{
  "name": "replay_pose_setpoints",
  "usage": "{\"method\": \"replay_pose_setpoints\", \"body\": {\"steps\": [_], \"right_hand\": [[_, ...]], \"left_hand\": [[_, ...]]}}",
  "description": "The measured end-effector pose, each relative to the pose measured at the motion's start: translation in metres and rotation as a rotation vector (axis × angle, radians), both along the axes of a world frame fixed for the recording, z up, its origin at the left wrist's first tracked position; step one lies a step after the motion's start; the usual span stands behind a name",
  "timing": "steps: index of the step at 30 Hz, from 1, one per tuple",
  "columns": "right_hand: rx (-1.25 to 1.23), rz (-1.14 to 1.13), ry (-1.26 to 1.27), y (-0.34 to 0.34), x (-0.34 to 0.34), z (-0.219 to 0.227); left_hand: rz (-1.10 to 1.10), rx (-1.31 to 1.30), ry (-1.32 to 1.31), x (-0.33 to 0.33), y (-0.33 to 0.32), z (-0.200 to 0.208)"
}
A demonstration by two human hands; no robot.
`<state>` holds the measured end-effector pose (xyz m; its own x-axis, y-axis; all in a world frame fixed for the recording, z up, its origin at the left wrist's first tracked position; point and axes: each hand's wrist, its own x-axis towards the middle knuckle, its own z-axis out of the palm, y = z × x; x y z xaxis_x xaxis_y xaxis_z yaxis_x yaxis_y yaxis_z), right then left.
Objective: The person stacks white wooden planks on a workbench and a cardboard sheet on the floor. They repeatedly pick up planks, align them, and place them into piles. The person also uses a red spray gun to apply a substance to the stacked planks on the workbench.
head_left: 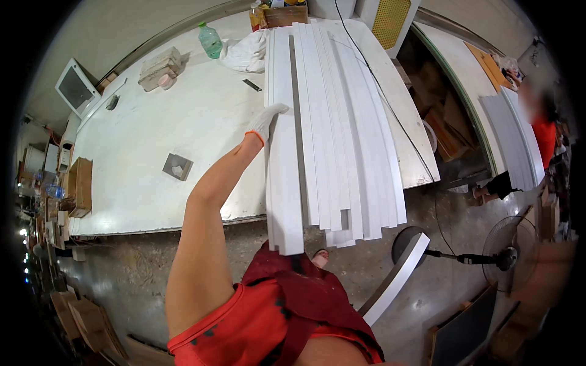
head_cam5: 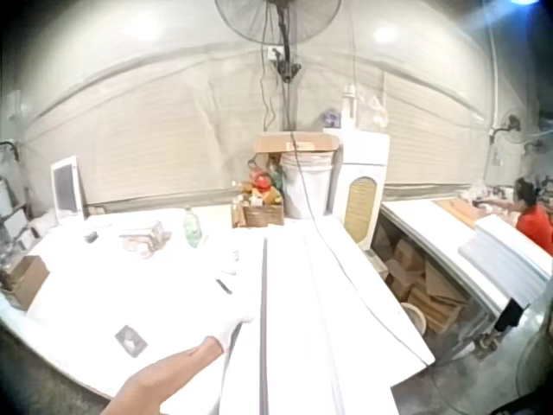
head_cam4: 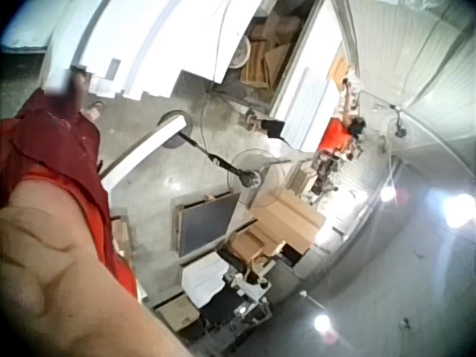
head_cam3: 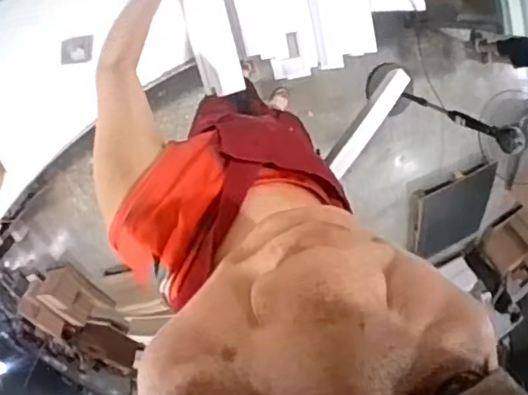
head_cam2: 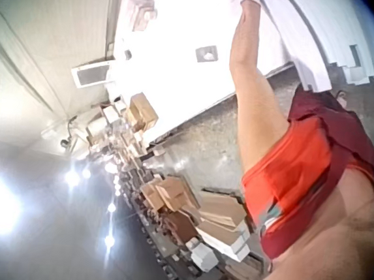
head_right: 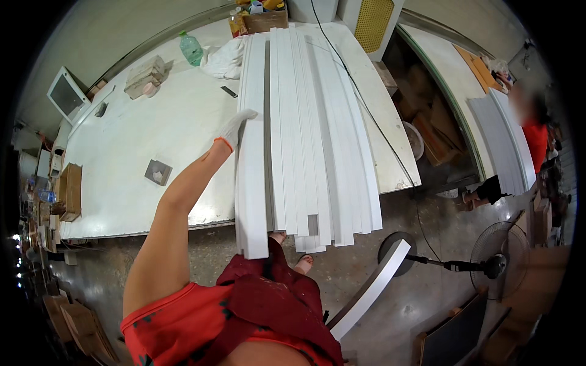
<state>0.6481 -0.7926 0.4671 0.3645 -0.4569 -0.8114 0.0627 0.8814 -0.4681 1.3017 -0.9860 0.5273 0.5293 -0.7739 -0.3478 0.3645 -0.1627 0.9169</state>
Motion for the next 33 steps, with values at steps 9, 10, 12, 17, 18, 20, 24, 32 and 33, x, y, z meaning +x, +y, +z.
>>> {"method": "replay_pose_setpoints", "body": {"steps": [9,10,12,17,18,20,24,32,33], "right_hand": [[-0.040,0.097,0.019,-0.011,0.015,0.023],[-0.049,0.102,0.022,-0.011,0.016,0.026],[-0.064,0.118,0.025,-0.012,0.018,0.032],[-0.105,0.198,0.019,-0.018,0.025,0.043],[-0.112,0.202,0.022,-0.018,0.026,0.047],[-0.124,0.200,0.033,-0.017,0.025,0.052],[-0.145,0.236,0.036,-0.015,0.028,0.062],[-0.178,0.319,0.032,-0.021,0.036,0.079],[-0.185,0.335,0.034,-0.023,0.037,0.083]], "left_hand": [[-0.119,0.124,-0.082,0.031,-0.031,-0.025],[-0.109,0.098,-0.137,0.017,-0.029,-0.011],[-0.078,0.046,-0.255,-0.007,-0.020,0.018],[0.051,0.254,-0.604,0.016,-0.042,-0.031],[0.131,0.369,-0.739,0.008,-0.047,-0.035],[0.051,0.320,-0.798,-0.017,-0.032,-0.016],[-0.025,0.274,-0.904,-0.028,0.017,-0.009],[0.082,-0.096,-0.290,-0.063,0.085,-0.025],[0.087,-0.152,-0.193,-0.072,0.093,-0.015]]}}
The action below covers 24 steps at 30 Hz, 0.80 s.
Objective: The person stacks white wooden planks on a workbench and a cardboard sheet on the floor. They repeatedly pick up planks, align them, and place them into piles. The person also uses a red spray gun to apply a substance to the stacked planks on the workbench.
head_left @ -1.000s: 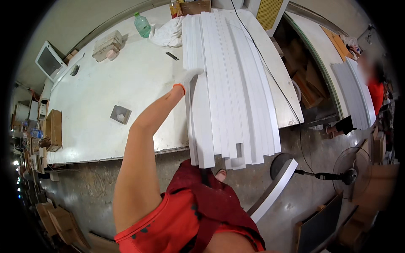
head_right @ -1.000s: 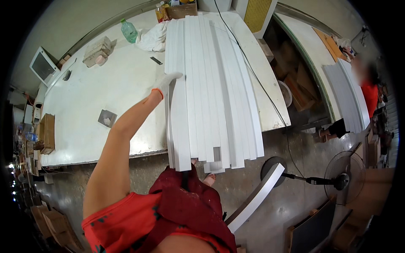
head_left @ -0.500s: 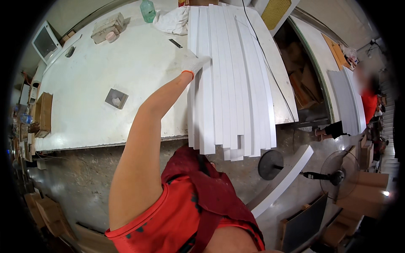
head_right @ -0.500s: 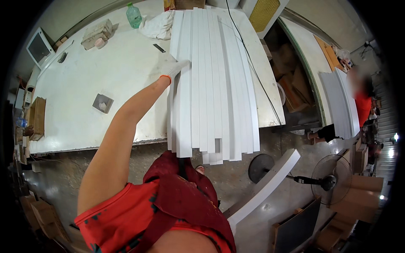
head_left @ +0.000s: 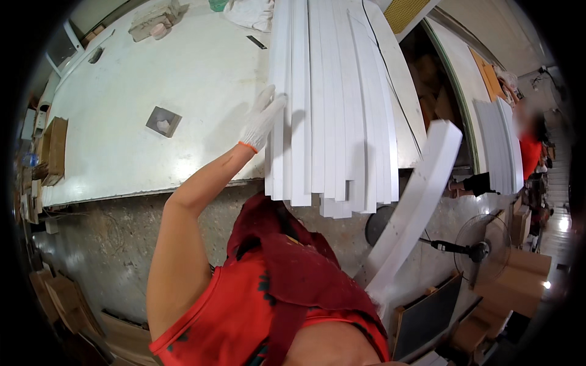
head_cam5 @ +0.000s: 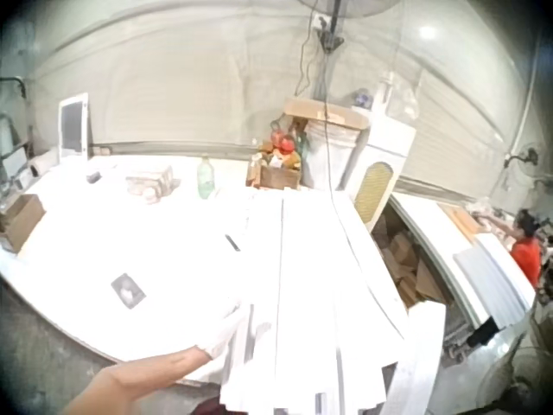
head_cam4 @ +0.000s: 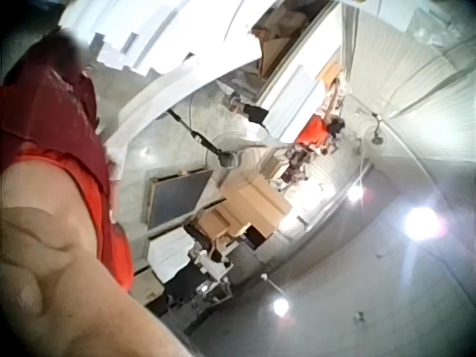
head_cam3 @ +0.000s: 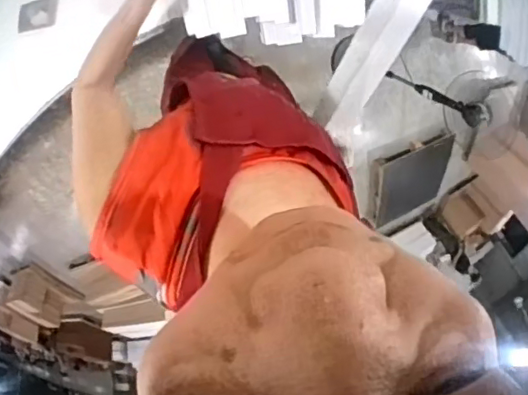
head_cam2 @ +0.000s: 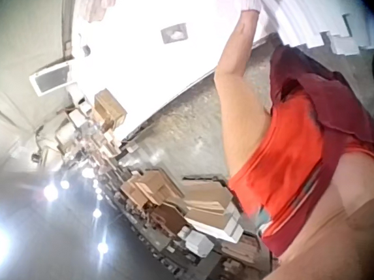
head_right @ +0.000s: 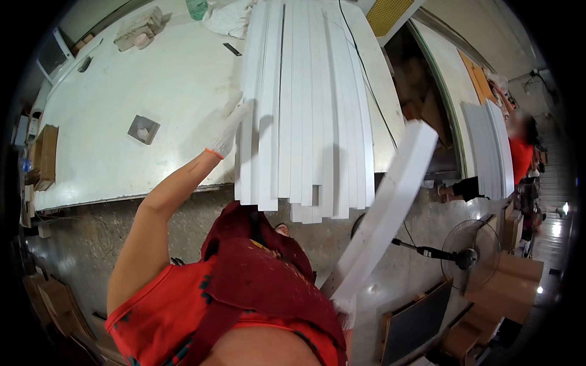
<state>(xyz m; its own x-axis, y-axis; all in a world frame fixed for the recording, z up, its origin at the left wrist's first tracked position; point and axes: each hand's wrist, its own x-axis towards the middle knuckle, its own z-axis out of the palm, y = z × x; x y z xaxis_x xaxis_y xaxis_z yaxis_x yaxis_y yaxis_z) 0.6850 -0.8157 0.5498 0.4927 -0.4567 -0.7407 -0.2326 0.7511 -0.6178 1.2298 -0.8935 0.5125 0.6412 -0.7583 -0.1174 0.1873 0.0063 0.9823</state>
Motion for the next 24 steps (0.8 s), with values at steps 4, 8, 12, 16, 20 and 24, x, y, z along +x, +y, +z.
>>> {"method": "replay_pose_setpoints", "body": {"steps": [4,8,12,16,20,24], "right_hand": [[-0.029,0.076,0.001,-0.013,0.008,0.011],[-0.059,0.149,0.009,-0.022,0.009,0.020],[-0.058,0.245,-0.002,-0.034,0.016,0.025],[-0.060,0.318,-0.008,-0.037,0.024,0.028],[-0.064,0.370,-0.036,-0.035,0.036,0.026],[-0.095,0.426,-0.071,-0.029,0.053,0.027]], "left_hand": [[-0.280,-0.089,0.037,-0.019,0.029,0.058],[-0.401,-0.234,0.290,-0.058,0.029,0.089],[-0.253,-0.431,0.330,-0.068,0.026,0.097],[-0.137,-0.390,0.197,-0.039,0.043,0.094],[-0.128,-0.317,0.066,-0.019,0.065,0.086],[-0.236,-0.080,-0.129,-0.009,0.082,0.093]]}}
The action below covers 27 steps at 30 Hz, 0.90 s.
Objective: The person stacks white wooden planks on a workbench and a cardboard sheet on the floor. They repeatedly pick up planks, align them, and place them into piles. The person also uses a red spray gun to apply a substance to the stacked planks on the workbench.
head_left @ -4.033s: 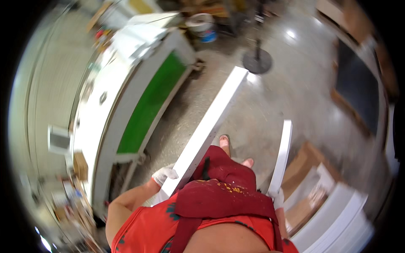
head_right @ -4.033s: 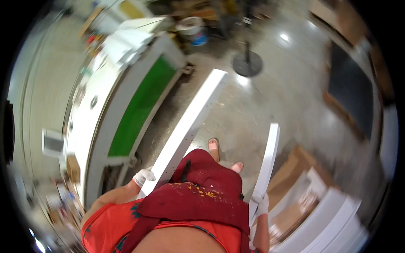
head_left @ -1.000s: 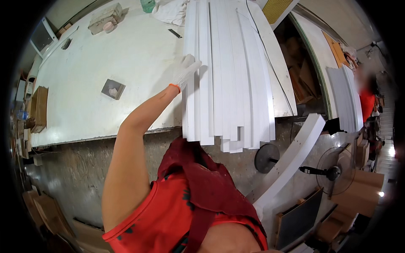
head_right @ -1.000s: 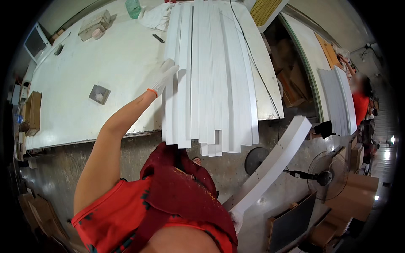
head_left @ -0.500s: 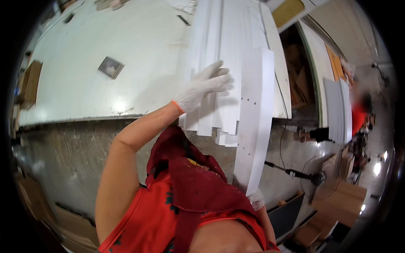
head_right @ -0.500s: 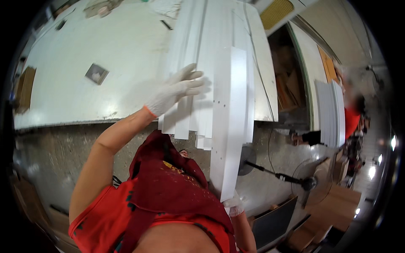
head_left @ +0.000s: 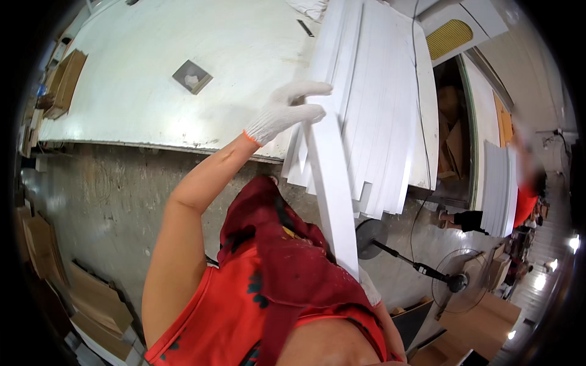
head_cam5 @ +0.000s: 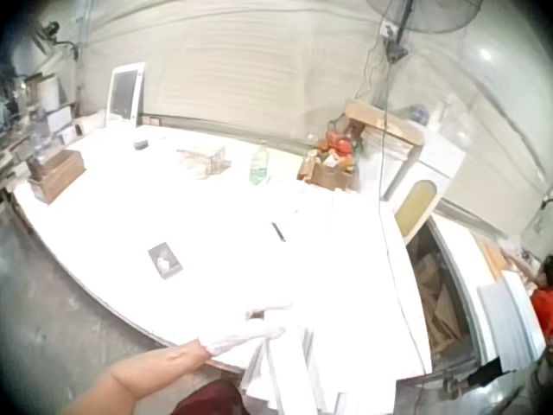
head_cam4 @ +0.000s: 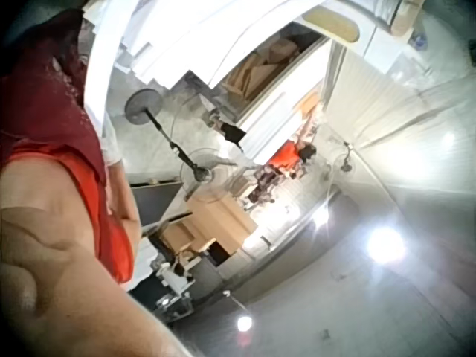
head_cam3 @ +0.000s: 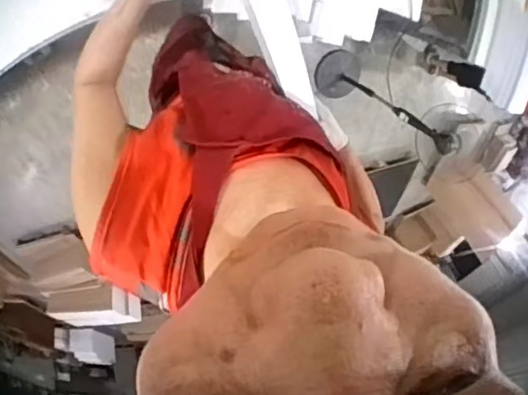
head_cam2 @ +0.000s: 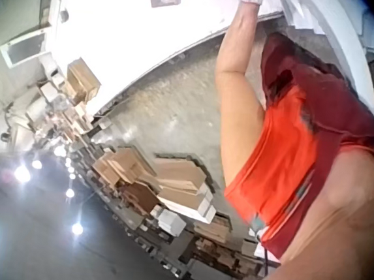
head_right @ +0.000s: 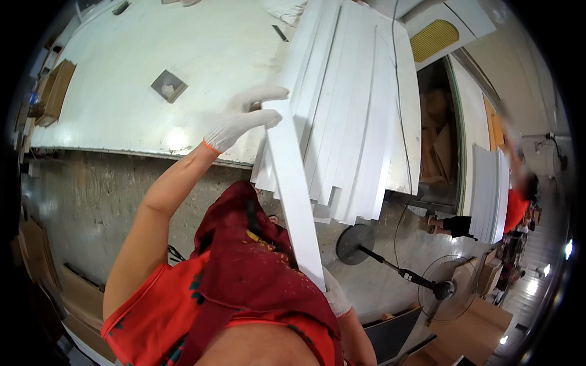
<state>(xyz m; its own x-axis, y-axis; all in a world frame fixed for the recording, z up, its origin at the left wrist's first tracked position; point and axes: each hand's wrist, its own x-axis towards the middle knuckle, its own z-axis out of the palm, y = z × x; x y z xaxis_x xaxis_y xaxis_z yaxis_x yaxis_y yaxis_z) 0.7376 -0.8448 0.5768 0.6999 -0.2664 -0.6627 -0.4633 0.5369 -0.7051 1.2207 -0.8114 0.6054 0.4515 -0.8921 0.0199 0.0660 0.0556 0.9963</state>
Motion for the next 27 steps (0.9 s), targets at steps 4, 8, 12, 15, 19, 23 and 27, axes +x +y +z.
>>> {"method": "replay_pose_setpoints", "body": {"steps": [4,8,12,15,19,23,27], "right_hand": [[-0.070,0.060,-0.029,0.004,0.014,0.009],[-0.197,0.318,0.069,-0.019,0.023,0.023],[-0.267,0.500,0.040,-0.051,0.055,0.051],[-0.484,0.795,0.161,-0.074,0.081,0.070],[-0.726,0.936,0.125,-0.103,0.121,0.102],[-0.830,1.280,0.141,-0.129,0.200,0.137],[-0.924,1.628,0.200,-0.146,0.283,0.147]], "left_hand": [[0.110,0.029,0.156,-0.009,0.019,-0.009],[0.215,0.048,0.160,-0.010,0.058,-0.013],[0.268,0.120,0.099,0.001,0.102,0.002],[0.212,0.192,0.130,0.012,0.141,0.004],[0.175,0.239,0.084,0.014,0.195,0.000],[0.151,0.258,-0.048,0.004,0.250,-0.033],[0.177,0.321,-0.020,-0.031,0.295,-0.058]]}}
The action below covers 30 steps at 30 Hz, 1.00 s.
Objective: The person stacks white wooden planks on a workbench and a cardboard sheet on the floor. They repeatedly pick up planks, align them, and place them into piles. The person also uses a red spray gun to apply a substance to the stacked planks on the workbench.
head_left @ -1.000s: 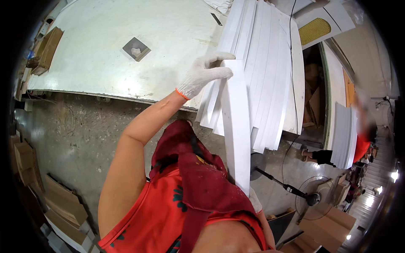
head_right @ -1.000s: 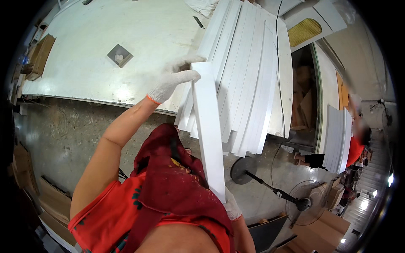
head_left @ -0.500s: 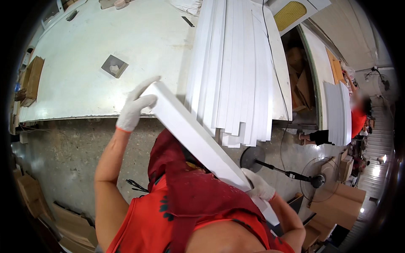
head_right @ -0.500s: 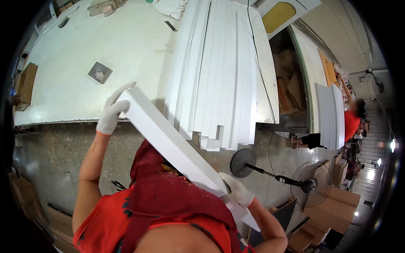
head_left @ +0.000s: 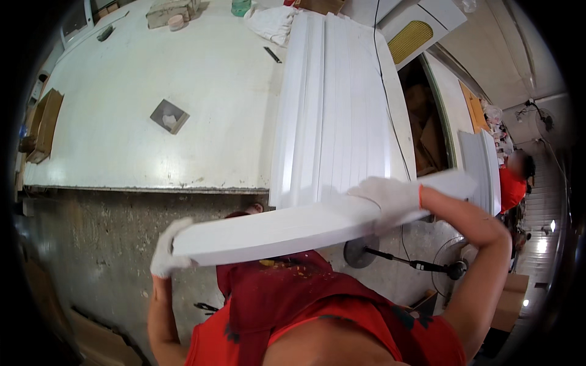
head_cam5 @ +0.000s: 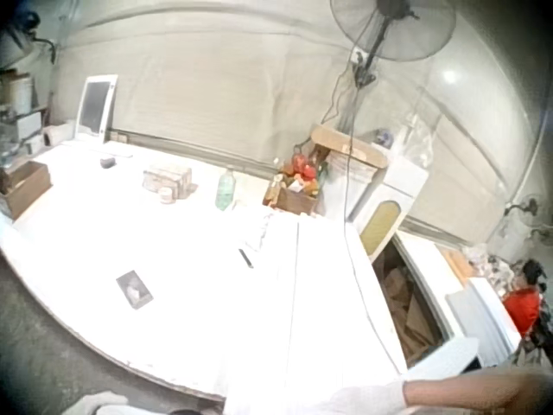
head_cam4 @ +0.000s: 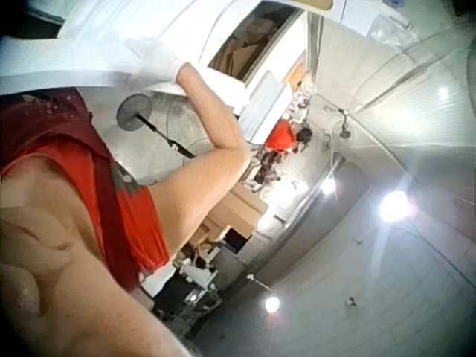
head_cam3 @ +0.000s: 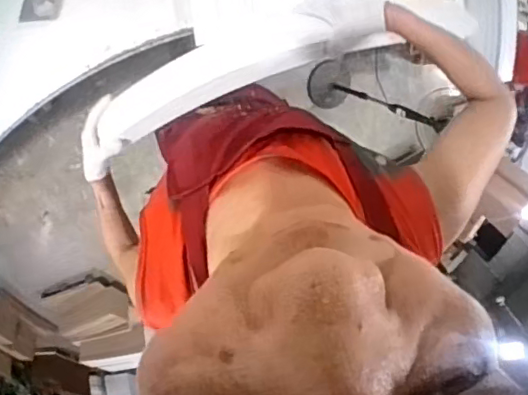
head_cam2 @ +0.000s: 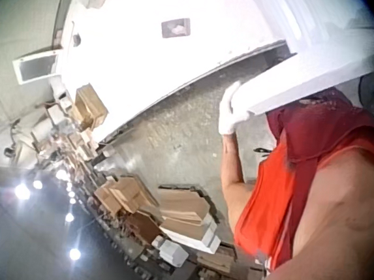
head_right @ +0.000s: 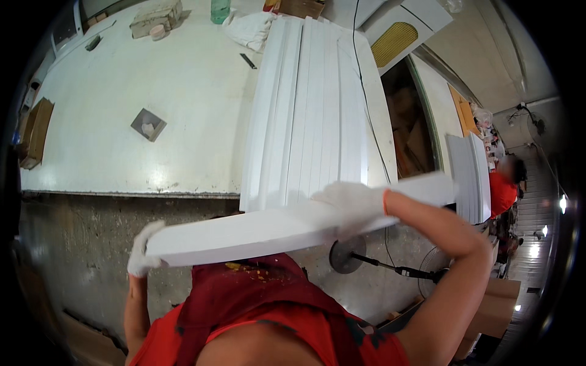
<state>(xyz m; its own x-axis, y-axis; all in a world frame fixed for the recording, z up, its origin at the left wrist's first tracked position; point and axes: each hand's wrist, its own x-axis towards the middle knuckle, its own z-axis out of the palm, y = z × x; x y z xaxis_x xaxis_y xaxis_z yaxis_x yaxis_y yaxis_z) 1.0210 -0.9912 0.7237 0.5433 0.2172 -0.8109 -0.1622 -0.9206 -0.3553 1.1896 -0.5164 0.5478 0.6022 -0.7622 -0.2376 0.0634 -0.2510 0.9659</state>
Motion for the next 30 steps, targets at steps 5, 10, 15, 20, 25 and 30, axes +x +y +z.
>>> {"method": "replay_pose_setpoints", "body": {"steps": [5,10,15,20,25,30], "right_hand": [[0.097,0.263,-0.238,-0.050,0.073,-0.021],[-0.111,0.562,-0.312,-0.069,0.168,-0.032],[-0.363,0.662,-0.417,-0.073,0.213,-0.058],[-0.412,0.552,-0.887,-0.093,0.177,-0.079],[-0.292,-0.021,-1.198,-0.056,0.079,-0.089],[-0.006,-0.818,-1.158,0.009,-0.027,-0.125]], "left_hand": [[0.317,-0.056,0.218,-0.069,-0.008,-0.012],[0.372,-0.014,-0.139,-0.099,-0.032,-0.007],[0.356,0.094,-0.371,-0.116,-0.081,0.023],[0.328,0.151,-0.281,-0.120,-0.104,0.011],[0.336,-0.052,0.087,-0.113,-0.123,0.019],[0.306,-0.070,0.144,-0.113,-0.161,0.046]]}}
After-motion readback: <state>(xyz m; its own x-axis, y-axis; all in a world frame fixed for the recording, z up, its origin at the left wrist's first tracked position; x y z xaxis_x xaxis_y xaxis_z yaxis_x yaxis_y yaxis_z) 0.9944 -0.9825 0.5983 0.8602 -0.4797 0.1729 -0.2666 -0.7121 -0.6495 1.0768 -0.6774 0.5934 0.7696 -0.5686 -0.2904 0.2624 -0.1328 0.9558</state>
